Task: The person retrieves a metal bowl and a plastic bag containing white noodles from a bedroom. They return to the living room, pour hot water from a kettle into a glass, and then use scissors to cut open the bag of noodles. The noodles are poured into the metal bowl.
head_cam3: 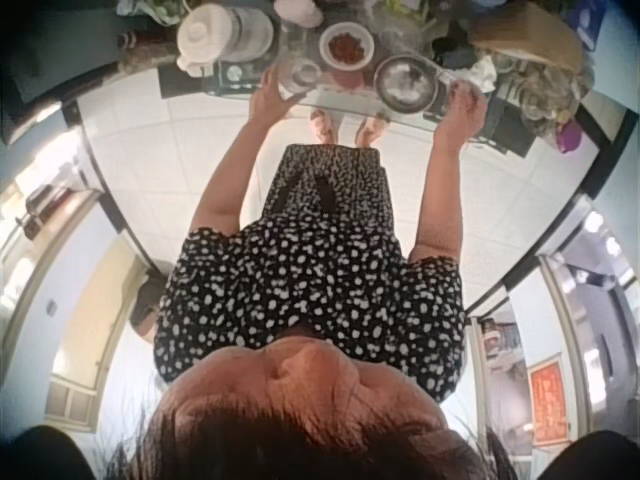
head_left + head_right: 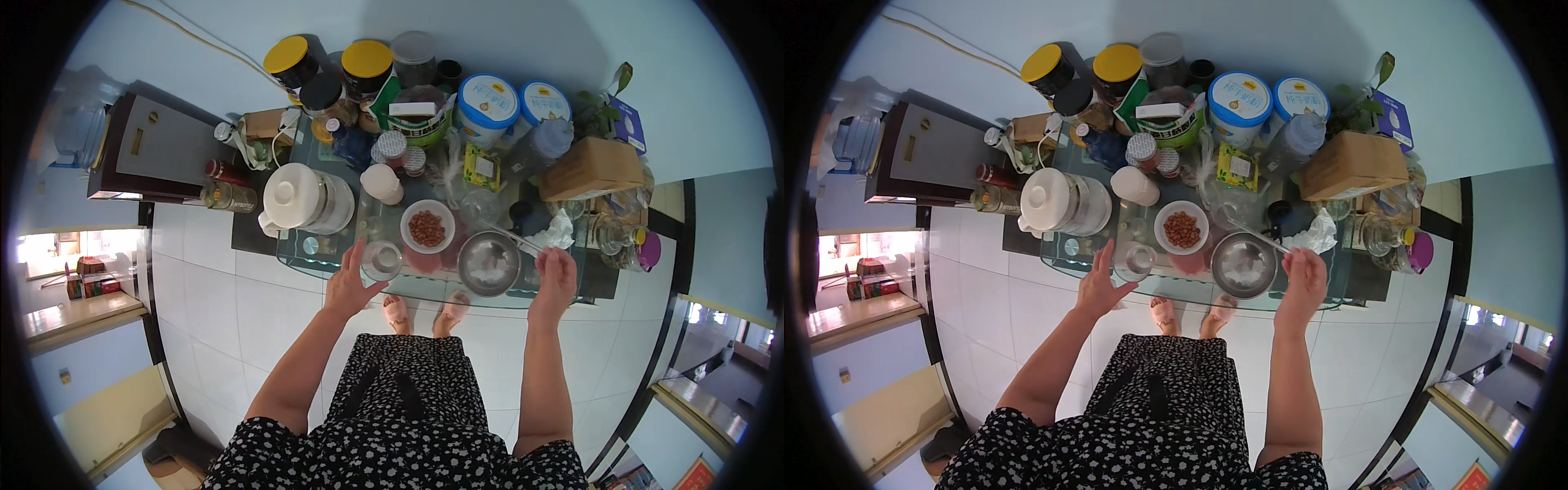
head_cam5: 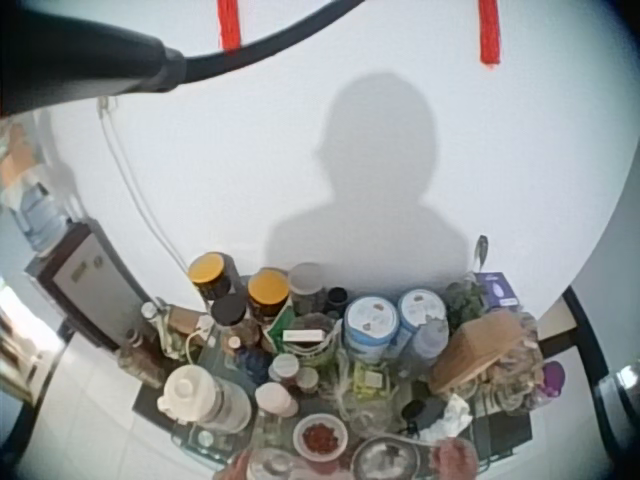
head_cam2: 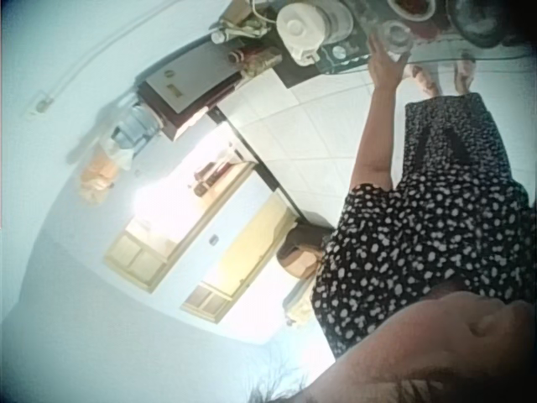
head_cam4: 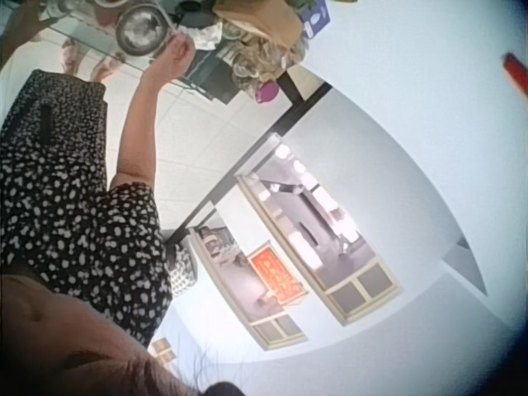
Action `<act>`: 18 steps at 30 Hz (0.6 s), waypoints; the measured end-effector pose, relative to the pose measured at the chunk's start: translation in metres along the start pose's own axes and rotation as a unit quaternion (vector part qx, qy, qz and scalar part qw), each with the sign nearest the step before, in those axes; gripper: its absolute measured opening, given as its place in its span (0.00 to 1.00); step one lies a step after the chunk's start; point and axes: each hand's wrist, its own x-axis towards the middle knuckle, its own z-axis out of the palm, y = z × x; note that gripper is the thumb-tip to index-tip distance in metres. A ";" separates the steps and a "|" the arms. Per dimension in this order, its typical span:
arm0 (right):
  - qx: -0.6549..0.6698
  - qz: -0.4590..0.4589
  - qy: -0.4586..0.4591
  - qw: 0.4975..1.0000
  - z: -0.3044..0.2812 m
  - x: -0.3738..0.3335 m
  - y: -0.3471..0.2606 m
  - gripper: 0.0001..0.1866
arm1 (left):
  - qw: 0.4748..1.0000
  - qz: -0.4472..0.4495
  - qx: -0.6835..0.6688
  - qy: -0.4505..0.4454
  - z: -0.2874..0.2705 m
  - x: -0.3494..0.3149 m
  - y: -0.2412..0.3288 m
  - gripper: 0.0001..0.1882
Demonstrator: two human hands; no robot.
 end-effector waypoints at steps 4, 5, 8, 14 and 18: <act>-0.187 -0.081 -0.091 0.975 0.024 0.030 0.021 0.09 | 0.999 -0.015 -0.016 0.027 0.007 -0.007 0.001 0.55; -0.209 -0.087 -0.108 0.968 0.032 0.035 0.029 0.08 | 0.998 -0.019 -0.033 0.055 0.010 -0.009 -0.001 0.53; -0.251 -0.080 -0.141 0.954 0.045 0.045 0.056 0.09 | 0.982 -0.037 -0.116 0.148 0.022 -0.015 -0.012 0.44; -0.313 -0.059 -0.178 0.931 0.046 0.048 0.067 0.18 | 0.778 -0.184 -0.550 0.243 0.013 -0.012 0.005 0.24; -0.276 -0.119 -0.171 0.938 0.035 0.025 0.055 0.32 | 0.766 -0.221 -0.547 0.255 0.001 -0.026 0.014 0.21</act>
